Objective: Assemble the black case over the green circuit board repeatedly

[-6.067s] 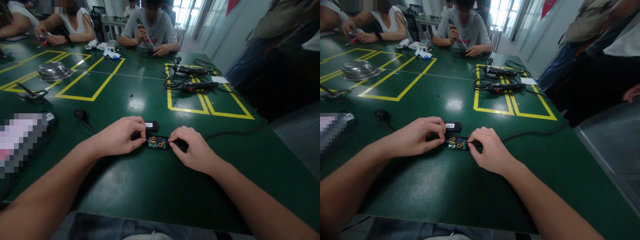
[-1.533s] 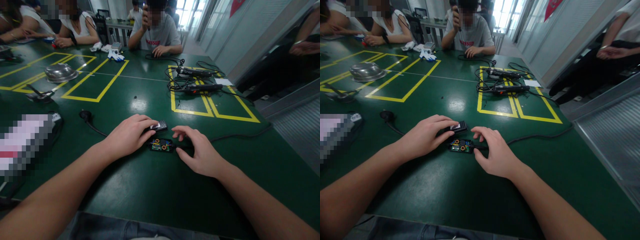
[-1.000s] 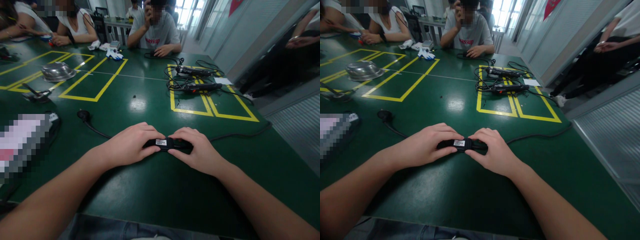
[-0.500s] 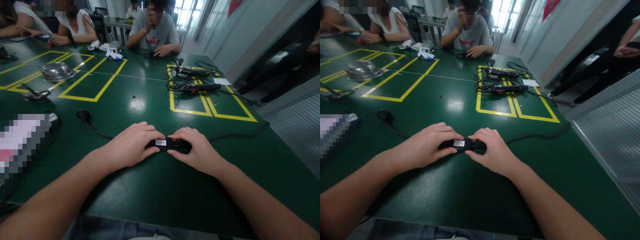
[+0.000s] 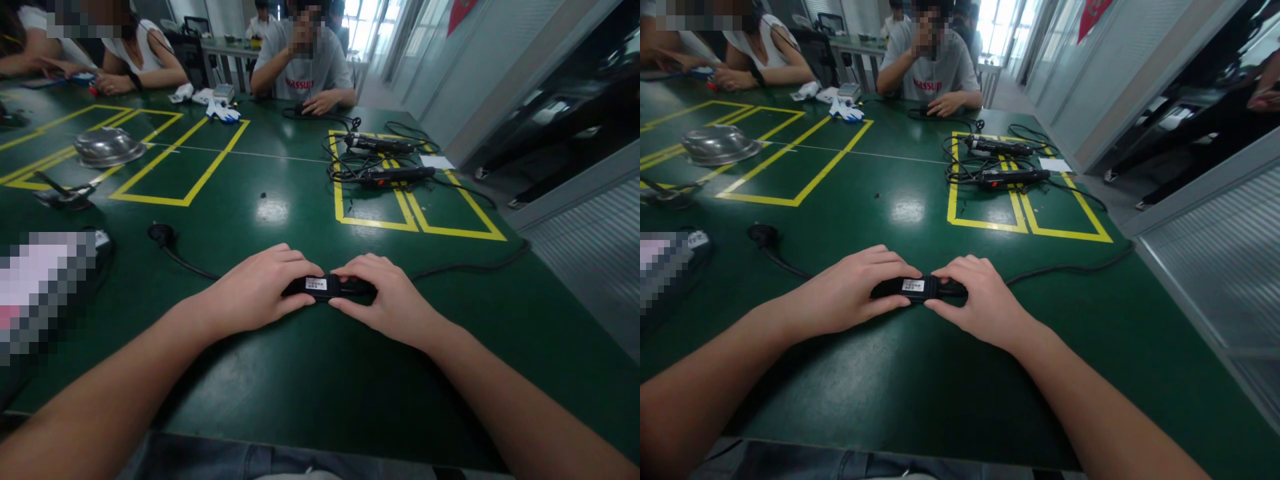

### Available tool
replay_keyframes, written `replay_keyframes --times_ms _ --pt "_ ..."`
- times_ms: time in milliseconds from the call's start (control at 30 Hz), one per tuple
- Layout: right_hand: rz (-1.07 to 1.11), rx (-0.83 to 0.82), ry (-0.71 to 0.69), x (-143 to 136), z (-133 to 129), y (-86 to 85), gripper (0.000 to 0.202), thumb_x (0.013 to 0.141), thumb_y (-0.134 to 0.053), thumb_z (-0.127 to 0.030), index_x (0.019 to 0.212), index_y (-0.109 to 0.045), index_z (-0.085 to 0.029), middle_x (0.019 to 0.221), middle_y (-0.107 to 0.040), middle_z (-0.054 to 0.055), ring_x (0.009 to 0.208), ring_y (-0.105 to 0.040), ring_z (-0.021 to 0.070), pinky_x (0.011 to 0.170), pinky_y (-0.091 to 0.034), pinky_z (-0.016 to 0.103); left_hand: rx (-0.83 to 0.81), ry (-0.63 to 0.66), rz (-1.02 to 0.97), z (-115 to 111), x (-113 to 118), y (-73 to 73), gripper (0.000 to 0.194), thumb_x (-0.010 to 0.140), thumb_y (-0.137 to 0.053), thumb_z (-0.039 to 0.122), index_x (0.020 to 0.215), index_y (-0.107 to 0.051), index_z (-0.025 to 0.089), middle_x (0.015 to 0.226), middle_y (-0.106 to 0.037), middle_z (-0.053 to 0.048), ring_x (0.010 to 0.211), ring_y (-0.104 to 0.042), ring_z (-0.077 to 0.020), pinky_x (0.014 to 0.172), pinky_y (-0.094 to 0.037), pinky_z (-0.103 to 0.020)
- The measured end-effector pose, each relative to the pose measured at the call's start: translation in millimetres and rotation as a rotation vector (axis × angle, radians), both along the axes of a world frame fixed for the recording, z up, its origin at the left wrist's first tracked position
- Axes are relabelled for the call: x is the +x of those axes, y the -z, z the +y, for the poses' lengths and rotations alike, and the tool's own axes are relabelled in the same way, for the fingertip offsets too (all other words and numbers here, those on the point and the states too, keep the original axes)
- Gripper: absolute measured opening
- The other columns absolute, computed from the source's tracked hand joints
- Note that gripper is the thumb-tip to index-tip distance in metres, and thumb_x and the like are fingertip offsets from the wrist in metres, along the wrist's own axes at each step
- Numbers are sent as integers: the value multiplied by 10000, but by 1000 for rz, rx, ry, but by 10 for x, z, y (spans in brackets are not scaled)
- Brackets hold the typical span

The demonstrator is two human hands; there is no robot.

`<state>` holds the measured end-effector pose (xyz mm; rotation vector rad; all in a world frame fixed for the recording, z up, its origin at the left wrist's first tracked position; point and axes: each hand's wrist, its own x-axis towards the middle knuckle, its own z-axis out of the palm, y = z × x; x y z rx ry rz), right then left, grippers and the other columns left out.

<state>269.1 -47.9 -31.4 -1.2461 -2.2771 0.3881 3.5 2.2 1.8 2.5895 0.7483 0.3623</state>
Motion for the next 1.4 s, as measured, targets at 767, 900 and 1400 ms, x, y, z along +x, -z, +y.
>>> replay_keyframes --times_ms 767,900,1400 --pt "84 -61 -6 -24 -26 -41 55 952 -674 -167 947 -678 -221 856 -728 20 710 -639 174 660 -503 307 -101 -103 117 61 -71 -92 134 954 -663 222 829 -616 212 785 -659 -2 679 -581 -170 631 -364 -305" --pt "96 -53 -15 -21 -22 -48 58 970 -666 -194 938 -702 -226 857 -740 27 693 -645 171 635 -503 307 -198 -110 100 87 -71 -74 141 986 -663 258 854 -639 213 747 -671 11 653 -594 -161 623 -364 -294" --pt "105 -54 -42 -10 -20 -102 123 961 -590 -135 924 -669 -222 855 -726 45 758 -645 203 689 -514 349 -257 -100 58 105 -143 -156 88 902 -644 168 869 -716 207 716 -706 28 614 -636 -135 624 -427 -259"
